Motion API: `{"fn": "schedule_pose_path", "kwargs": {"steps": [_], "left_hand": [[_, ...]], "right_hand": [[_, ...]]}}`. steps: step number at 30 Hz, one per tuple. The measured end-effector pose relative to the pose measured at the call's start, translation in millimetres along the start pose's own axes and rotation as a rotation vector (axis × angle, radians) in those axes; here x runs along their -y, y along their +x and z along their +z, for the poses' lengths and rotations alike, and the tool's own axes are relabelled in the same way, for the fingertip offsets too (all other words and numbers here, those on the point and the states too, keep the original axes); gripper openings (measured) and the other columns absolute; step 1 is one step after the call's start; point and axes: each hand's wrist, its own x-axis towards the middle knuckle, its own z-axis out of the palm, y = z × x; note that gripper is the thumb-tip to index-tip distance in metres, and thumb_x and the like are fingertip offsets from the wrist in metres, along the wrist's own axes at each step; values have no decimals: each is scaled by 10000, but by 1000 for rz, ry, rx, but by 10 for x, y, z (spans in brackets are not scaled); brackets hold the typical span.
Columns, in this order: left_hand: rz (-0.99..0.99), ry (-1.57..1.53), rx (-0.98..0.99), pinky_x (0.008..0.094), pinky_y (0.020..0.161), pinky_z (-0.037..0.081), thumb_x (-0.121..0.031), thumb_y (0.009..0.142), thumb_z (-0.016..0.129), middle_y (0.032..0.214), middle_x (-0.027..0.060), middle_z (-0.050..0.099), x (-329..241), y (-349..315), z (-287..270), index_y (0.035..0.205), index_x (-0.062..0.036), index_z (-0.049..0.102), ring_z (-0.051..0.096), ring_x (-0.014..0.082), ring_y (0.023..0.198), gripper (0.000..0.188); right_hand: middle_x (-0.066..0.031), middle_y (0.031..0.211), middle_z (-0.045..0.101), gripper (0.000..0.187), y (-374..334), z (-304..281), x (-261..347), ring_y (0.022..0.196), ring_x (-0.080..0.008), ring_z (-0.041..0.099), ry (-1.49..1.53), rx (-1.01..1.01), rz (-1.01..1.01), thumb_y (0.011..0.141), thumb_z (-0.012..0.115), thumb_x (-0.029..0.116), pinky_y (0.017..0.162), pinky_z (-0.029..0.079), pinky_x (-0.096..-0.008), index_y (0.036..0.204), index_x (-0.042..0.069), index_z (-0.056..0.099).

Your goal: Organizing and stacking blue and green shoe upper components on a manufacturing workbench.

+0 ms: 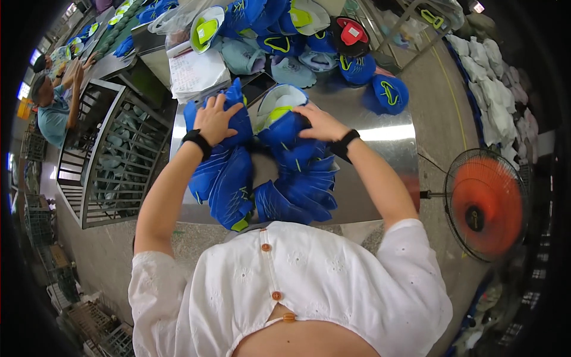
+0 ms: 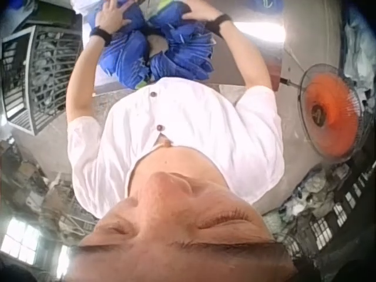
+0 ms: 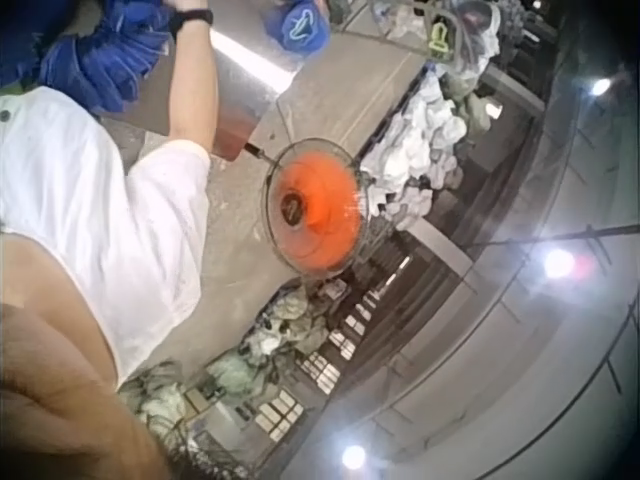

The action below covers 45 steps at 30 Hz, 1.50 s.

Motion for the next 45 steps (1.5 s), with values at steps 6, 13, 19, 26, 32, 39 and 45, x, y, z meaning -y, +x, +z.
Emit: {"fn": "schedule_pose_path", "kwargs": {"steps": [6, 13, 19, 26, 32, 39, 45], "left_hand": [[-28, 260, 70, 456, 791, 457, -276, 669, 694, 1245, 96, 393, -94, 27, -34, 1236, -214, 463, 361, 275, 1183, 615], [451, 217, 376, 426, 1006, 211, -213, 802, 482, 928, 47, 636, -442, 315, 538, 1056, -122, 599, 539, 210, 1018, 294], [295, 229, 189, 420, 953, 253, -197, 736, 551, 851, 34, 606, -278, 370, 754, 820, -136, 648, 543, 193, 919, 142], [145, -21, 250, 421, 935, 236, -170, 623, 664, 821, 59, 586, -101, 344, 537, 756, -161, 643, 526, 218, 935, 136], [121, -56, 65, 448, 998, 201, -96, 703, 543, 798, 103, 615, -161, 156, 495, 813, -150, 668, 565, 245, 918, 175], [79, -178, -63, 475, 979, 208, -80, 652, 552, 661, 49, 576, -141, 35, 438, 699, -107, 594, 540, 213, 838, 68], [60, -242, -141, 466, 980, 215, -98, 650, 553, 672, 42, 581, -240, -103, 300, 685, -83, 577, 533, 199, 841, 44]], "right_hand": [[-137, 1108, 432, 596, -302, 149, 620, 1016, -345, 488, -248, -102, 55, 625, 738, 352, 864, 420, -384, 1114, 102, 507], [-122, 1047, 512, 371, 43, 345, 566, 1037, -275, 479, -321, -177, -426, 646, 685, 217, 929, 344, -377, 979, 101, 571], [-44, 913, 560, 289, 120, 409, 678, 908, -227, 493, -436, -216, -349, 662, 673, 321, 786, 350, -359, 848, 119, 584], [-49, 775, 628, 309, 272, -37, 143, 927, -264, 499, -494, -111, -48, 640, 668, 399, 761, 383, -399, 718, 102, 626], [-136, 872, 610, 397, 350, 84, 591, 870, -314, 542, -479, 163, -106, 752, 597, 329, 767, 431, -373, 1032, 49, 568], [-177, 808, 618, 212, 453, 135, 596, 783, -339, 590, -206, 337, -61, 765, 504, 191, 700, 458, -416, 859, 37, 616], [-179, 820, 624, 219, 506, 351, 766, 782, -339, 594, -408, 399, -14, 708, 580, 211, 694, 465, -423, 840, 39, 614]]}}
